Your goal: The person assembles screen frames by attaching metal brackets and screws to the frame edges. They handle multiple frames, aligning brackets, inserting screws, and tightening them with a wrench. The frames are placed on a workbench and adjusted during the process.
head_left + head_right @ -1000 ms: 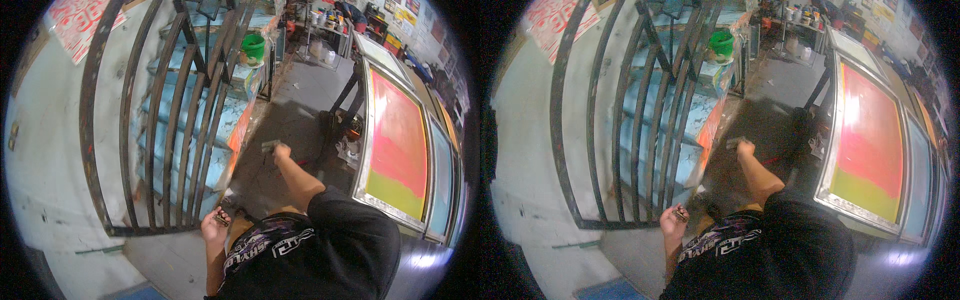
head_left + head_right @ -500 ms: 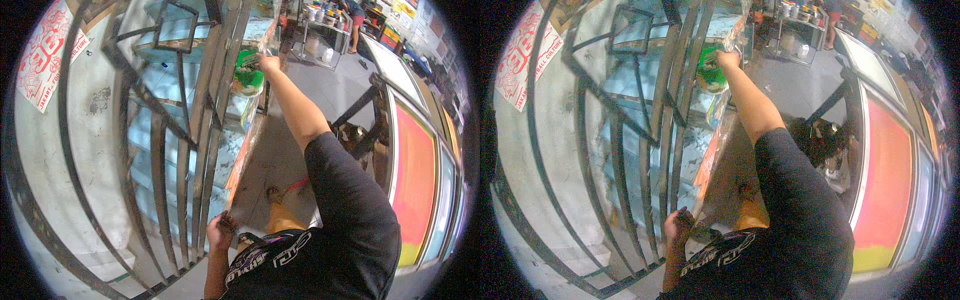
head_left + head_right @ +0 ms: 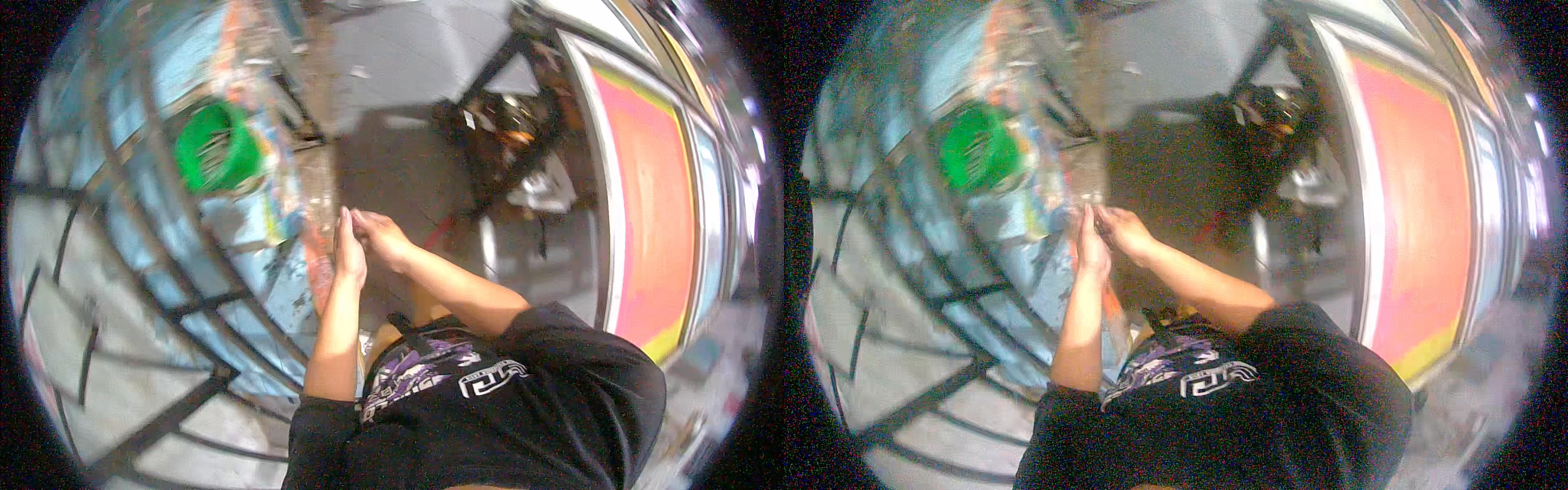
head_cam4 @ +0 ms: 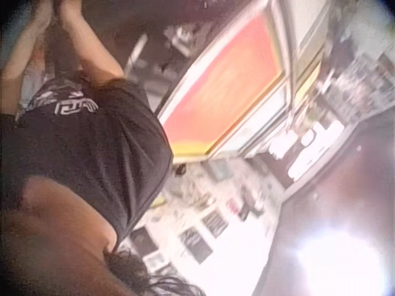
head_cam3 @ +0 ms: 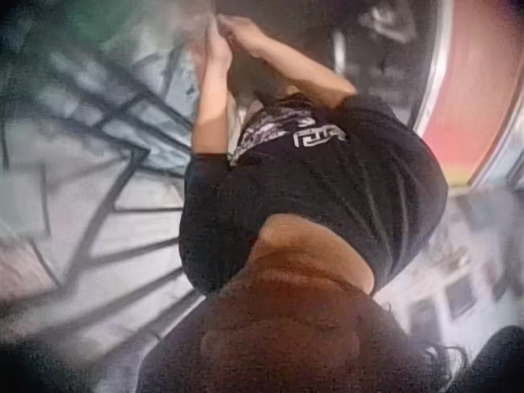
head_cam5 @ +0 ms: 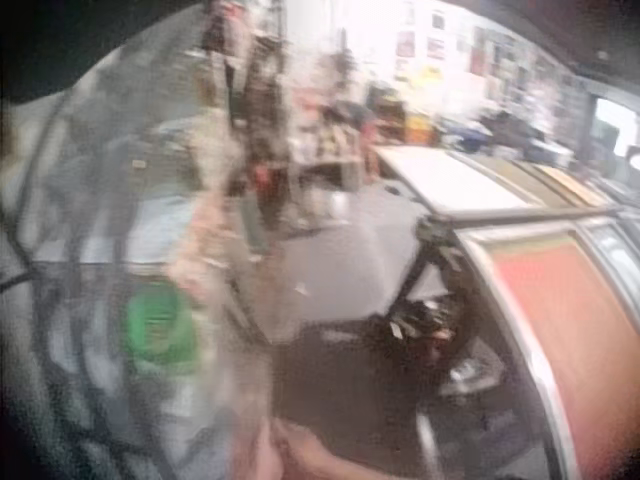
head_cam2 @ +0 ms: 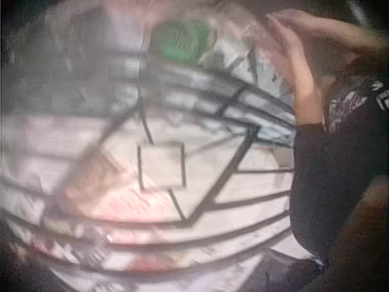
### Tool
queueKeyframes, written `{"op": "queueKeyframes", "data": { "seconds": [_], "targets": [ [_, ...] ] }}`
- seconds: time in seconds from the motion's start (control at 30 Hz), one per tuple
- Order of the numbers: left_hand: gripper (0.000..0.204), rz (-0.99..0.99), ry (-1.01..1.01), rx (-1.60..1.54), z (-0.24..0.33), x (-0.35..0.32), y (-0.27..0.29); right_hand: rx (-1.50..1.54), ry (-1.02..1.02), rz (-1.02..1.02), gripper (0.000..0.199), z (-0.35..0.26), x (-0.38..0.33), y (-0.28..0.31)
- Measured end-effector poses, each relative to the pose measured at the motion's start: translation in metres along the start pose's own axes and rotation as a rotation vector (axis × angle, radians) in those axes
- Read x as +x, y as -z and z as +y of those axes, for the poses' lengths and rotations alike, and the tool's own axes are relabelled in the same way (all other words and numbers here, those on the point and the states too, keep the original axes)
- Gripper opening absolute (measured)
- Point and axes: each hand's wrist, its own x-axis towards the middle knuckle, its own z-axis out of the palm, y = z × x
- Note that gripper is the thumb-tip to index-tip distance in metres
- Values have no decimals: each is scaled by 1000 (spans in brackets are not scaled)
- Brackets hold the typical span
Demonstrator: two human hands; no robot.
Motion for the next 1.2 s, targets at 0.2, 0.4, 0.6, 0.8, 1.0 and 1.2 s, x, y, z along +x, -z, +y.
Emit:
{"op": "queueKeyframes", "data": {
  "seconds": [0.2, 0.4, 0.6, 0.8, 1.0, 1.2],
  "targets": [
    [63, -506, -203, 781, -28, 10, -102, 414, 431, 71, 32, 76, 87, 138],
    [85, -649, -436, 1036, -102, 38, -127, 1042, 210, 410, 24, 76, 94, 208],
    [78, -702, -310, 782, -138, 99, -155, 1126, 193, 645, 17, 56, 156, 295],
    [49, -321, -198, 463, -193, 187, -101, 562, 124, 933, 19, 18, 292, 460],
    [46, -229, -8, 568, -238, 258, -14, 145, 746, 974, 36, -28, 340, 736],
    [43, -39, 23, 577, -291, 258, 72, 522, 739, 1030, 64, -50, 332, 647]
  ]
}}
